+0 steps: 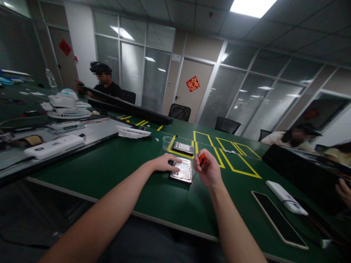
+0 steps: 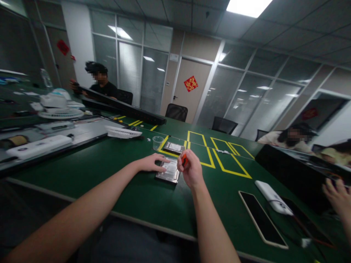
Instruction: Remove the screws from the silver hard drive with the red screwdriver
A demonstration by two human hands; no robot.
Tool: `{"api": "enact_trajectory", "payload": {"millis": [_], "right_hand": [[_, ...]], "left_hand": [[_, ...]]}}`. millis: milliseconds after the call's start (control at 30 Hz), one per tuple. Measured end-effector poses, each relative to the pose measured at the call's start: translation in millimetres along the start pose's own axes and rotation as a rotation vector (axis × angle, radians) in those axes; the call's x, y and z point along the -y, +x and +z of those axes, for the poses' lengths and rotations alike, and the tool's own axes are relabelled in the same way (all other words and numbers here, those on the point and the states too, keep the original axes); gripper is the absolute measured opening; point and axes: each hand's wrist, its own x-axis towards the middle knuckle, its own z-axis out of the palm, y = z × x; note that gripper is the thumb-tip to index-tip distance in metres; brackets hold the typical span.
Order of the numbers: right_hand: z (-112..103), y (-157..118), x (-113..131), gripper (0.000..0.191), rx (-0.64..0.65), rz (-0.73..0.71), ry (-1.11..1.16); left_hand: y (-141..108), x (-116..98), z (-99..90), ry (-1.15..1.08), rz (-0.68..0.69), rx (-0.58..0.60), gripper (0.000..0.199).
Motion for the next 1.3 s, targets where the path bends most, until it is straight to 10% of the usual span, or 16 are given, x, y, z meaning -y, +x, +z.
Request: {"api": "enact_trajectory", "payload": {"millis": [1300], "right_hand": [[-2,-1,1,0.022,0.029,0.015,0.041]], "left_hand": [[5,9,4.1,0.005,0.050,-0.019,0.071]]}}
